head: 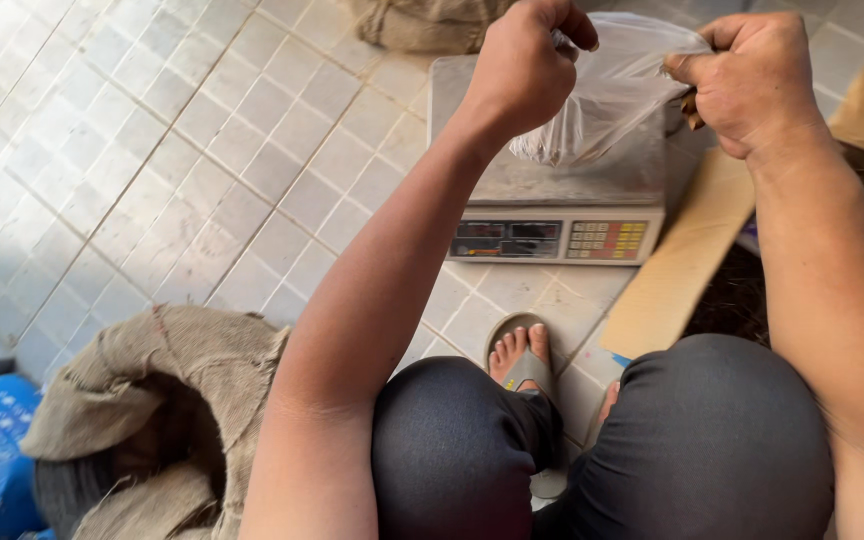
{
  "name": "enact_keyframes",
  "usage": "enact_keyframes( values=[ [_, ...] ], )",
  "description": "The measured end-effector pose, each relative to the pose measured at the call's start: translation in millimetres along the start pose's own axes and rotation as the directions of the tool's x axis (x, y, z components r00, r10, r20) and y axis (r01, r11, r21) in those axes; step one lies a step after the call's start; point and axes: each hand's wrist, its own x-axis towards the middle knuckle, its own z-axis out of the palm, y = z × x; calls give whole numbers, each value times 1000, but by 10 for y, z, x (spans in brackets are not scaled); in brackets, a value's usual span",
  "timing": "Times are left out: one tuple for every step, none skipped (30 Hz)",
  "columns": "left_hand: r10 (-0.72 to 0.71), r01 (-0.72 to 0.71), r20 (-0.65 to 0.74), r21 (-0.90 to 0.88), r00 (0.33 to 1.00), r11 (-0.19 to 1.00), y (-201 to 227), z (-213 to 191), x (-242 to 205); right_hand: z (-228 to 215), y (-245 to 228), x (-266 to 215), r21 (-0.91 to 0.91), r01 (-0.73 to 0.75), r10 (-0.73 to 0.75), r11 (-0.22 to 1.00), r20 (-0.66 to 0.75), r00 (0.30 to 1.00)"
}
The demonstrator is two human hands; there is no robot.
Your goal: The person scoops nails from a cardboard box into a small plastic bag, then places the bag on a digital scale to weigh it. The person repeats this process multiple times, adjusting the contents of the bag to reach a target weight.
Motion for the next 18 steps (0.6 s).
enact_keyframes(
  values=[
    [-14,14,-6,8,1000,1000,-77,-51,-6,90,3,34,3,-4,4,1000,16,1000],
    [-26,27,-29,13,999,1000,-150,-98,-14,175,6,67,-29,23,-22,999,25,999],
    [-35,36,-50,17,998,999,-214,-138,-19,247,7,94,-62,51,-49,997,30,998],
    [-46,47,-55,23,997,999,-252,-189,-52,313,38,117,-59,49,-47,997,43,998],
    [-67,69,-45,63,997,996,-278,-229,-73,359,60,144,-69,58,-54,996,53,997],
    [-88,91,-35,103,995,991,-300,-264,-94,400,84,170,-78,67,-62,995,62,996],
    [-93,96,-35,100,995,990,-349,-268,-116,429,99,158,-81,63,-58,995,65,996],
    [-53,56,-30,91,998,994,-393,-265,-136,450,118,148,-186,83,-71,979,66,995],
    [-7,9,-23,81,1000,997,-426,-249,-143,452,137,137,-288,100,-86,952,61,994],
    [-6,7,-19,78,1000,997,-472,-233,-133,456,121,128,-290,97,-84,952,57,995],
    [0,3,-37,94,999,996,-515,-196,-129,442,119,106,-262,75,-59,962,71,996],
    [7,-1,-55,111,998,994,-557,-156,-125,427,117,86,-233,53,-34,971,85,996],
    [8,-3,-47,104,999,995,-562,-132,-117,420,60,34,-237,46,-28,970,77,997],
    [-82,81,0,121,997,989,-562,-110,-111,413,-1,-20,-293,59,-28,954,109,994],
    [-169,161,39,147,985,976,-558,-110,-96,418,-78,-61,-344,81,-33,935,144,989],
    [-165,157,42,145,985,977,-481,-87,-87,416,-8,-29,-345,81,-34,935,140,990],
    [-242,221,82,206,967,953,-416,-76,-86,433,64,6,-292,156,-115,944,153,982],
    [-318,278,118,268,941,922,-353,-64,-83,449,139,44,-238,231,-196,944,162,967]
  ],
)
